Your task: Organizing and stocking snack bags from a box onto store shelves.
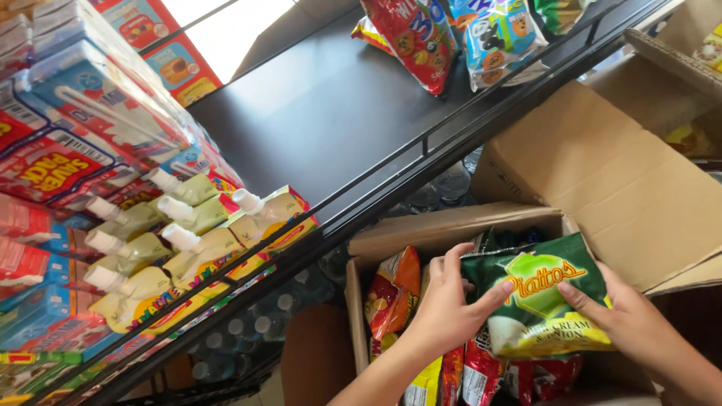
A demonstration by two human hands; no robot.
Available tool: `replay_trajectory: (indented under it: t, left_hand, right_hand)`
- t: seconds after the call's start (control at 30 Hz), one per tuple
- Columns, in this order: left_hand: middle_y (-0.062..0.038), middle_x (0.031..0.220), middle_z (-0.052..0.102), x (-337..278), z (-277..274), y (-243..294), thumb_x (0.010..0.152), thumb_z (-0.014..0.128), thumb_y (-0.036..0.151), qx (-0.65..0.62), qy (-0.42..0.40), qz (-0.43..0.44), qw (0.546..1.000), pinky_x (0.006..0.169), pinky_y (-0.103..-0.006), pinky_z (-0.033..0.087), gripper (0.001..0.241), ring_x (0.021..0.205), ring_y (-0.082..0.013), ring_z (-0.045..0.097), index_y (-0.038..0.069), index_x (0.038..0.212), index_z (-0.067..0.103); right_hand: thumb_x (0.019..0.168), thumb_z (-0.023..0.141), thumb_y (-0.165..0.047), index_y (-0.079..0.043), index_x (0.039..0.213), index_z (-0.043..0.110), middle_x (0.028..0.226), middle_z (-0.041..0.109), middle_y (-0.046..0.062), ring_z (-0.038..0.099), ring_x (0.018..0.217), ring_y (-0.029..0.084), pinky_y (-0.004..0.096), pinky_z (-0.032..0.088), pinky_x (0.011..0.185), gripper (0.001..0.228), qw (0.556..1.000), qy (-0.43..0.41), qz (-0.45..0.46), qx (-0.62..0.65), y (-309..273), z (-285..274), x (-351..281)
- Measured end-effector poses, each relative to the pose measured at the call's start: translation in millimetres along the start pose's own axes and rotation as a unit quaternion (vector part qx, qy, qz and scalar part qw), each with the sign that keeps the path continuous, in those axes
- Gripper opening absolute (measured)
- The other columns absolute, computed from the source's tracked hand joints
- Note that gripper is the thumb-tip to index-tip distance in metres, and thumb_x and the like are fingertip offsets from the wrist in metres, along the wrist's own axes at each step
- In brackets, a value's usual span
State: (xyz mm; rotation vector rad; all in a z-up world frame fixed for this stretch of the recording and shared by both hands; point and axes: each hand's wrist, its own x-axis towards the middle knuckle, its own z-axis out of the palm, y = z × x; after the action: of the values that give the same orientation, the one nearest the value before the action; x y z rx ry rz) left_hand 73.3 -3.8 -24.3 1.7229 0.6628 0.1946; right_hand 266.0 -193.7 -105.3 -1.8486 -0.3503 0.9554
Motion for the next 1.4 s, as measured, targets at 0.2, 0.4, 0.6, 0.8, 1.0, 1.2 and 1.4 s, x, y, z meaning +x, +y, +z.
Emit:
replay_trajectory:
  t: [0.2, 0.4, 0.6, 0.8, 1.0, 1.2, 1.4]
  left_hand:
    - [-0.040, 0.160, 0.024, 9, 48, -23, 0.091, 0.074, 0.057, 0.275, 0.055, 0.181, 0.943, 0.113, -0.0562, 0.037, 0.093, 0.141, -0.0569, 0.037, -0.001, 0.154, 0.039]
    - [-0.039, 0.168, 0.016, 18, 62, -30, 0.086, 0.063, 0.076, 0.464, 0.100, 0.297, 0.829, 0.121, -0.0683, 0.018, 0.113, 0.152, -0.0595, 0.019, 0.005, 0.166, 0.028]
    - [-0.037, 0.168, 0.017, 31, 58, -38, 0.077, 0.066, 0.076, 0.462, 0.022, 0.332, 0.822, 0.122, -0.0706, 0.014, 0.114, 0.155, -0.0597, 0.014, 0.013, 0.167, 0.032]
    - [-0.037, 0.167, 0.017, 45, 74, -54, 0.084, 0.065, 0.068, 0.463, 0.036, 0.327, 0.823, 0.123, -0.0715, 0.010, 0.104, 0.156, -0.0592, 0.012, 0.013, 0.166, 0.031]
    - [-0.037, 0.168, 0.015, 45, 70, -52, 0.082, 0.065, 0.067, 0.473, 0.029, 0.323, 0.819, 0.122, -0.0705, 0.006, 0.108, 0.156, -0.0580, 0.005, 0.008, 0.165, 0.028]
    - [-0.033, 0.169, 0.016, 40, 58, -36, 0.077, 0.067, 0.071, 0.498, 0.017, 0.339, 0.798, 0.128, -0.0606, 0.004, 0.120, 0.162, -0.0469, 0.008, -0.004, 0.162, 0.026]
    - [-0.033, 0.171, 0.021, 52, 52, -54, 0.077, 0.066, 0.074, 0.456, 0.014, 0.372, 0.808, 0.133, -0.0549, 0.007, 0.125, 0.164, -0.0437, 0.012, -0.010, 0.162, 0.028]
  right_hand:
    - [0.093, 0.062, -0.044, -0.004, 0.153, 0.040, 0.122, 0.071, 0.019, 0.067, 0.113, 0.026, 0.038, 0.050, 0.095, 0.076, 0.971, 0.150, -0.129, -0.133, 25, 2, 15]
    - [0.097, 0.057, -0.051, -0.013, 0.162, 0.032, 0.117, 0.072, 0.027, 0.069, 0.112, 0.042, 0.048, 0.054, 0.094, 0.080, 0.953, 0.142, -0.062, -0.262, -14, 20, -3]
    - [0.096, 0.056, -0.037, -0.008, 0.154, 0.038, 0.129, 0.064, 0.029, 0.064, 0.112, 0.048, 0.053, 0.053, 0.091, 0.067, 0.906, 0.163, -0.158, -0.357, -10, 32, 3]
    - [0.097, 0.052, -0.029, -0.012, 0.145, 0.049, 0.145, 0.056, 0.013, 0.061, 0.126, 0.034, 0.044, 0.050, 0.104, 0.052, 0.792, 0.245, -0.314, -0.463, -34, 44, -20]
    - [0.095, 0.046, -0.018, -0.001, 0.151, 0.036, 0.155, 0.043, 0.019, 0.039, 0.144, 0.034, 0.053, 0.026, 0.119, 0.059, 0.756, 0.147, -0.396, -0.500, -16, 31, -4]
    - [0.096, 0.044, -0.021, -0.001, 0.157, 0.024, 0.159, 0.035, 0.020, 0.032, 0.147, 0.034, 0.054, 0.021, 0.120, 0.068, 0.775, 0.120, -0.421, -0.456, -15, 29, -8]
    - [0.093, 0.044, -0.031, -0.002, 0.160, 0.014, 0.163, 0.025, 0.017, 0.021, 0.151, 0.032, 0.062, 0.011, 0.119, 0.078, 0.763, 0.064, -0.418, -0.490, -10, 25, 9]
